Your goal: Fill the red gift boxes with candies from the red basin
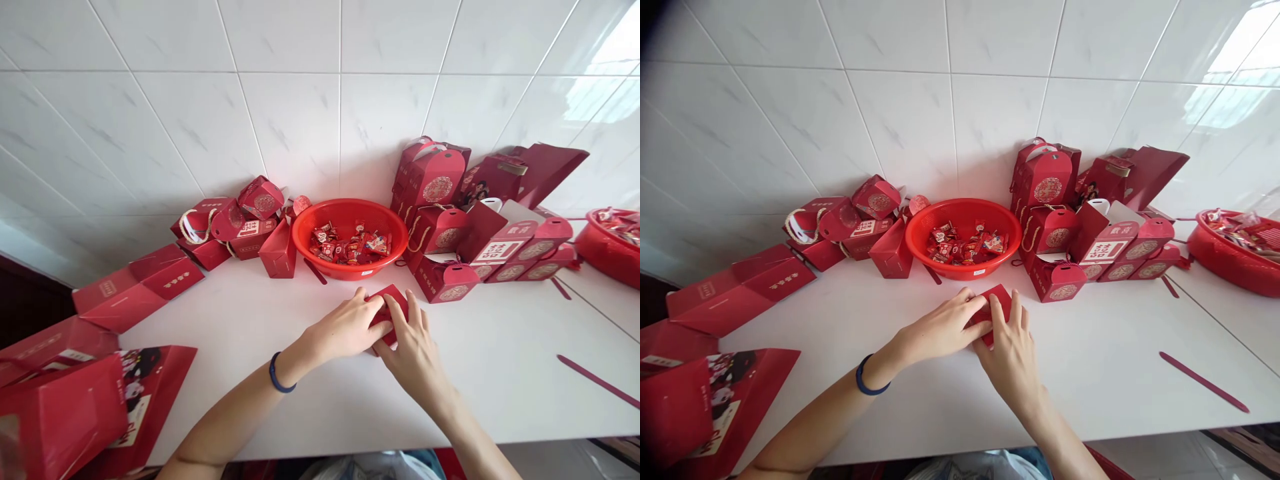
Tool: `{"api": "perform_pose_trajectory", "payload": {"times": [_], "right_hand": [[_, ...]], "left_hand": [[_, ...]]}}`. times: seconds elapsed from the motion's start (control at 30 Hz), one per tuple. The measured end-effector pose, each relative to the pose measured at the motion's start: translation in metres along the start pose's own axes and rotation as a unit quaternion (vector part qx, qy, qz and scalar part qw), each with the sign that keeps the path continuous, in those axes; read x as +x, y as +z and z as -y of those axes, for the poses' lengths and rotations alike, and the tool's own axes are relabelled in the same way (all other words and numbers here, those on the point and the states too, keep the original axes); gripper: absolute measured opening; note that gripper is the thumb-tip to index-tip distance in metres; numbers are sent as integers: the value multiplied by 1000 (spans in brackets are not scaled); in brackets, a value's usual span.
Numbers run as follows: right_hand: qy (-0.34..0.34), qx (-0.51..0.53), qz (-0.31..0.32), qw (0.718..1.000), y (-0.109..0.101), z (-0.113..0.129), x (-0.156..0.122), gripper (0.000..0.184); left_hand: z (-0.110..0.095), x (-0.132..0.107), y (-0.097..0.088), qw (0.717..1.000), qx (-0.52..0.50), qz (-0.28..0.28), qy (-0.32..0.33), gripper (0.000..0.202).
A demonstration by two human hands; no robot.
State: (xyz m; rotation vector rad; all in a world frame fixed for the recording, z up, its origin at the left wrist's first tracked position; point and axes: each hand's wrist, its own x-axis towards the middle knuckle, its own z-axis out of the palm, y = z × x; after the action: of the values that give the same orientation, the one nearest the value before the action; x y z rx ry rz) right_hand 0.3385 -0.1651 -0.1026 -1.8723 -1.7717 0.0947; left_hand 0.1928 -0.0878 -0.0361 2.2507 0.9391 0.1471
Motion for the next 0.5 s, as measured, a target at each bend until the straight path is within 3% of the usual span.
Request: {"api": "perform_pose_trajectory", "payload": {"times": [0.13,0.2,0.27,0.33,0.4,0.47,0.5], "right_hand": [[-6,63,-27,998,-14,-31,4,60],[9,119,-7,993,-37,-54,5,55],[66,174,11,982,-74,-82,4,56],[187,152,-73,968,-118,-114,4,65],[293,33,-172,940,-163,-150,11,71],[326,-121,-261,900,-202,-188,28,66],[302,-182,-313,882,-216,-206,41,65]], "left_hand": [[-4,0,-2,998,-3,31,58,43],[-4,-1,-6,995,-3,23,94,44],[-2,-2,-12,993,9,-15,115,42],[4,-3,-20,991,18,-68,117,38],[10,-2,-28,986,7,-117,118,35],[17,-2,-35,981,-17,-152,119,34],[20,-1,-38,979,-29,-163,116,34]]}}
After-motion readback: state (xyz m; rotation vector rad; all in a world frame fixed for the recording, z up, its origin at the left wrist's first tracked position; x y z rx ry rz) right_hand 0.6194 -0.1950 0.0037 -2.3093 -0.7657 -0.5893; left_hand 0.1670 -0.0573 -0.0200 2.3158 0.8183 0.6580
